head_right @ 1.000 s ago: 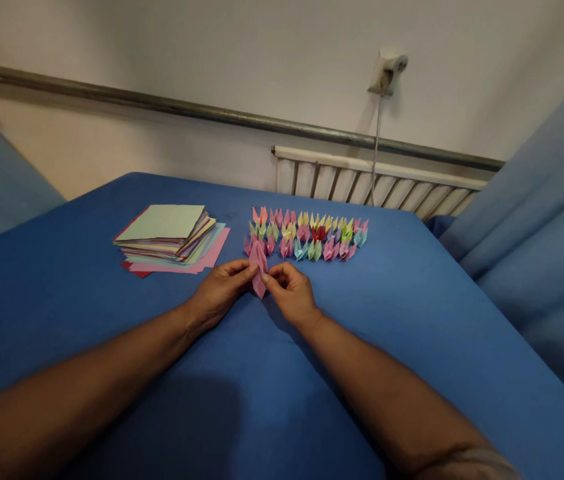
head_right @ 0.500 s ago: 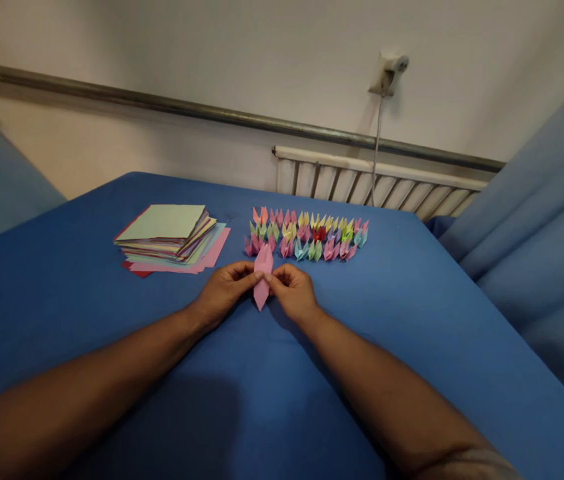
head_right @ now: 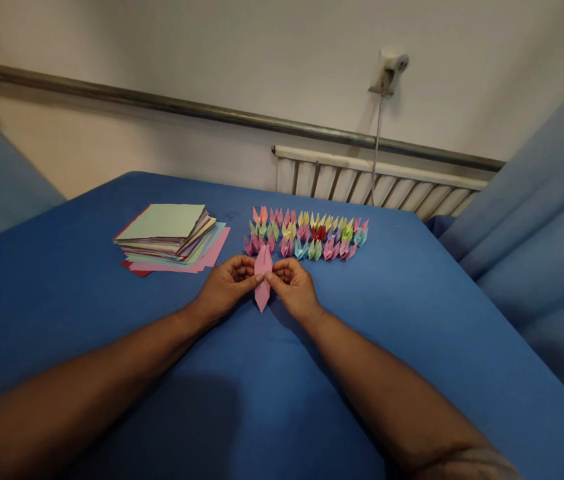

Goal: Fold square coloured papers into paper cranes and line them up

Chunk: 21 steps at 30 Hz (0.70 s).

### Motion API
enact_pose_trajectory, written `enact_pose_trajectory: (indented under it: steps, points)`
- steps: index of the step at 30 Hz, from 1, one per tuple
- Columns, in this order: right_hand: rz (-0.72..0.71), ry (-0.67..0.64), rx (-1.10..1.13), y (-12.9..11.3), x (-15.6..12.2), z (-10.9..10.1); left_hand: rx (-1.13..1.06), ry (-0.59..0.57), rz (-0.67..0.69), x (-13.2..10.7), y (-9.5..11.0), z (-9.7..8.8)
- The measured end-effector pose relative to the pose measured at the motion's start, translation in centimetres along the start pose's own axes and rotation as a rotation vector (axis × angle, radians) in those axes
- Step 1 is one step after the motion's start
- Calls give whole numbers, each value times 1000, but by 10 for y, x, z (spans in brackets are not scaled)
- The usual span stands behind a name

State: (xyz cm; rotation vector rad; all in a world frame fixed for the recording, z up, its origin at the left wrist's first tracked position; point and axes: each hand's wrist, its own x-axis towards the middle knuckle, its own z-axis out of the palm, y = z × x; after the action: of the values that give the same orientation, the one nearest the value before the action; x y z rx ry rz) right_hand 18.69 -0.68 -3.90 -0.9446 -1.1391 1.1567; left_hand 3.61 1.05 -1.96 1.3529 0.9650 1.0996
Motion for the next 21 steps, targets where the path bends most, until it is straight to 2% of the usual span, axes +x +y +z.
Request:
enact_pose_trajectory:
  steps: [4,11,15,21]
  points:
    - [36,-55,-35,0,1,0,38,-33,38,-1,1,0]
    - [12,30,-159,1,0,-2,50,-14,9,-2,1,0]
    - [4,30,-159,3,2,-2,86,8,0,-1,-1,-3]
    - [-21,57,-79,4,3,0,213,68,84,0,2,-3]
